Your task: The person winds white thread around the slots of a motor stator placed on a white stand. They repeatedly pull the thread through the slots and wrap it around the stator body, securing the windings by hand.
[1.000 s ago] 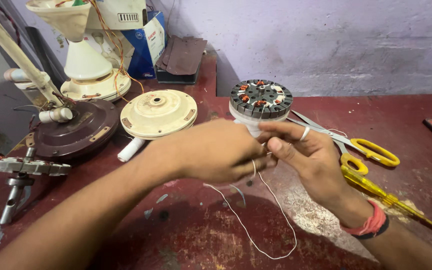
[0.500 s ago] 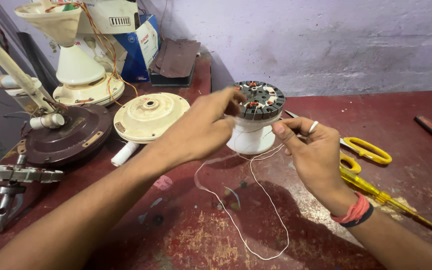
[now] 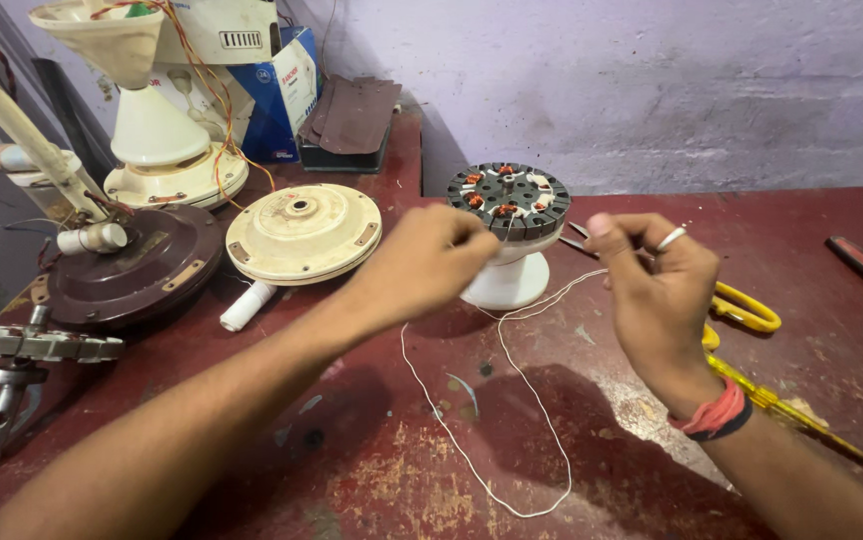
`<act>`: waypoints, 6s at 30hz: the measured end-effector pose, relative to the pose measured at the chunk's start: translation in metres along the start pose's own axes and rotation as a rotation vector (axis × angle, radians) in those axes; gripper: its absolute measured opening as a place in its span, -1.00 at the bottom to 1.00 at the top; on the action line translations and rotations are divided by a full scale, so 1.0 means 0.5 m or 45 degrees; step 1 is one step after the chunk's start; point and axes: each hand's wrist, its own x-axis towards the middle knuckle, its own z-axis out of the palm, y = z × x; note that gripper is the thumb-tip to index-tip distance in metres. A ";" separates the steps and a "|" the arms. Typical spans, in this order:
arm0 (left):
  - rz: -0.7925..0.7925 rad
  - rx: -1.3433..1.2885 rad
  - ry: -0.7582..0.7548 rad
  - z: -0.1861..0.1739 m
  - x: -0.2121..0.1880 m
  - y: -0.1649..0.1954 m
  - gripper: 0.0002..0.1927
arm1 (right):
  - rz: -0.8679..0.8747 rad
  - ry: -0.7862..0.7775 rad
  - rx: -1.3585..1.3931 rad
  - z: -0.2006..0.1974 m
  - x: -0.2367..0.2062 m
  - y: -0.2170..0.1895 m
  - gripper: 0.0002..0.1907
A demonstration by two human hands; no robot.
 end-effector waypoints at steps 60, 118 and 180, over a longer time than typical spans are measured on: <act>-0.451 -0.737 0.088 0.055 0.064 -0.090 -0.70 | -0.212 0.013 -0.331 0.134 0.130 0.099 -0.83; -0.157 -0.265 -0.828 -0.061 -0.020 0.036 -0.77 | -1.048 -1.221 0.257 0.088 -0.188 -0.109 -0.85; 0.447 -0.081 0.557 0.117 -0.069 -0.112 -0.79 | 0.341 -0.582 0.374 0.050 -0.090 -0.010 -0.79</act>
